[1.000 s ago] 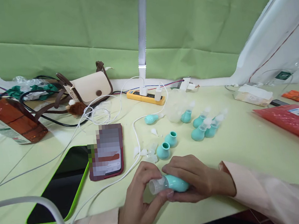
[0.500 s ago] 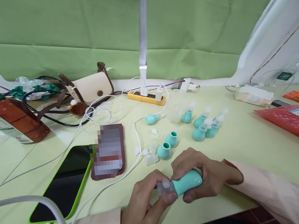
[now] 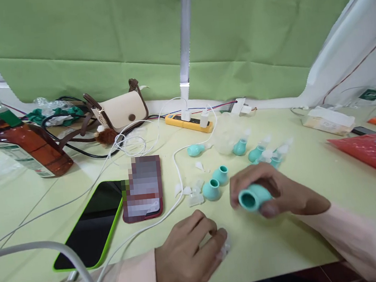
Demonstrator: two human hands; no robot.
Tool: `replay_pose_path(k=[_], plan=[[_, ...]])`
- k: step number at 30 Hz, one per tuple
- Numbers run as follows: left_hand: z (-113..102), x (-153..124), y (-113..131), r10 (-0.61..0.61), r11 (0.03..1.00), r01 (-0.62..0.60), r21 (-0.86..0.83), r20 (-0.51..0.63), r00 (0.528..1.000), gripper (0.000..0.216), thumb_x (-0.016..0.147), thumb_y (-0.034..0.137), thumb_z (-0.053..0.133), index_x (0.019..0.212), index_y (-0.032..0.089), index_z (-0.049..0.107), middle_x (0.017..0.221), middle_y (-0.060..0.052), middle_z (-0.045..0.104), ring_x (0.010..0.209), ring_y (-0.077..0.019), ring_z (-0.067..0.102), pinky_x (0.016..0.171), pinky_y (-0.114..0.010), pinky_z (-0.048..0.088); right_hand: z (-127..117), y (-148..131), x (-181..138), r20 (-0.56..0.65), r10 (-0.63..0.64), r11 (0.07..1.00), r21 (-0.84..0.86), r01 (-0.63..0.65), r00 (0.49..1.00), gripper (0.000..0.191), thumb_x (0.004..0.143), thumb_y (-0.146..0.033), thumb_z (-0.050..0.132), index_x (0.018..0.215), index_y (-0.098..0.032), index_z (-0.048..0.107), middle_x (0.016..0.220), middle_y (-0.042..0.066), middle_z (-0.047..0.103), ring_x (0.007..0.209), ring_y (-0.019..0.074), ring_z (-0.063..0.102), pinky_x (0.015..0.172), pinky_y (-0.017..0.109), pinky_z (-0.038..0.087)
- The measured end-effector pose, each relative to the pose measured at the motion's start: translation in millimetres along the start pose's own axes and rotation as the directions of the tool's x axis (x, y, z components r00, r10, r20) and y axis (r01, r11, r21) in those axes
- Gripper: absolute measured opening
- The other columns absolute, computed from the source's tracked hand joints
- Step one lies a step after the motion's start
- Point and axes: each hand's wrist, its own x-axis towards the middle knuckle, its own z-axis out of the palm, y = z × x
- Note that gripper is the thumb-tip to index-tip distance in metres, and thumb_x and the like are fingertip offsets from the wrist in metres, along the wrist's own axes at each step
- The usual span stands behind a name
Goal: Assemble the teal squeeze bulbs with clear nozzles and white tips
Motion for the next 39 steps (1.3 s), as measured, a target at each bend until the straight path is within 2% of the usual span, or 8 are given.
replay_pose_path(k=[4,7,15,22,27,33,36,39], plan=[[7,-1,-7,0.032,0.951,-0.086,0.298,0.183,0.983,0.024,0.076,0.005,0.041,0.097,0.007,0.053,0.075,-0.010,0.056,0.064,-0.0203,0.048,0.055,-0.034,0.043,-9,-11,15,-0.343,-0.184,0.747,-0.658,-0.096,0.921,0.021,0.073,-0.021,0.056,0.094,-0.021,0.057,0.091,0.005,0.061,0.081,0.0167,0.056,0.071,0.030,0.044],[10,-2,-5,-0.052,0.913,-0.074,0.401,0.294,0.954,0.030,0.079,0.008,0.036,0.105,0.009,0.050,0.083,-0.011,0.055,0.070,-0.0231,0.050,0.060,-0.039,0.044,-18,0,30,-0.384,-0.260,0.533,-0.822,-0.199,0.886,0.022,0.073,-0.021,0.053,0.095,-0.020,0.056,0.093,0.005,0.061,0.082,0.0177,0.056,0.073,0.031,0.044],[10,-2,-6,-0.167,0.862,-0.051,0.505,0.378,0.911,0.023,0.081,0.009,0.036,0.096,0.010,0.054,0.087,-0.009,0.052,0.075,-0.0234,0.051,0.061,-0.037,0.045,-34,38,49,-0.424,0.085,0.507,-0.761,-0.405,0.902,0.012,0.069,-0.020,0.051,0.076,-0.017,0.060,0.074,0.003,0.065,0.069,0.0170,0.060,0.061,0.027,0.047],[12,-1,-15,-0.244,0.890,-0.008,0.455,0.492,0.836,0.015,0.076,0.004,0.045,0.088,0.011,0.052,0.083,-0.009,0.053,0.073,-0.0219,0.052,0.050,-0.030,0.047,-29,36,47,-0.348,0.118,0.496,-0.791,-0.359,0.930,0.020,0.075,-0.016,0.044,0.084,-0.017,0.062,0.084,0.004,0.066,0.073,0.0169,0.061,0.064,0.028,0.047],[11,-1,-13,-0.261,0.887,0.021,0.461,0.464,0.846,0.016,0.078,0.006,0.044,0.091,0.011,0.051,0.088,-0.011,0.053,0.080,-0.0246,0.051,0.056,-0.034,0.047,-36,7,36,-0.291,0.070,0.415,-0.861,-0.293,0.954,0.024,0.081,-0.026,0.041,0.097,-0.020,0.058,0.100,0.004,0.062,0.090,0.0200,0.057,0.076,0.035,0.047],[13,-3,-9,-0.240,0.905,0.038,0.423,0.435,0.868,0.017,0.077,0.009,0.042,0.091,0.011,0.052,0.092,-0.012,0.053,0.080,-0.0253,0.050,0.059,-0.036,0.046,-59,-21,20,-0.352,-0.114,0.214,-0.922,-0.323,0.929,0.050,0.073,-0.039,0.054,0.119,-0.025,0.041,0.136,0.006,0.027,0.120,0.0289,0.032,0.091,0.046,0.036],[13,-4,-9,-0.248,0.912,0.058,0.407,0.433,0.867,0.015,0.078,0.012,0.042,0.089,0.012,0.052,0.092,-0.012,0.053,0.080,-0.0257,0.050,0.060,-0.037,0.045,-53,-7,35,-0.339,-0.071,0.255,-0.915,-0.312,0.938,0.057,0.076,-0.040,0.050,0.127,-0.023,0.030,0.139,0.007,0.019,0.124,0.0285,0.024,0.095,0.046,0.032],[13,-4,-9,-0.243,0.918,0.062,0.392,0.430,0.870,0.015,0.078,0.013,0.042,0.088,0.012,0.052,0.092,-0.012,0.054,0.081,-0.0256,0.050,0.061,-0.037,0.045,-38,16,63,-0.222,0.112,0.281,-0.928,-0.246,0.968,0.045,0.082,-0.034,0.041,0.125,-0.022,0.032,0.132,0.007,0.035,0.120,0.0238,0.034,0.094,0.041,0.034]])
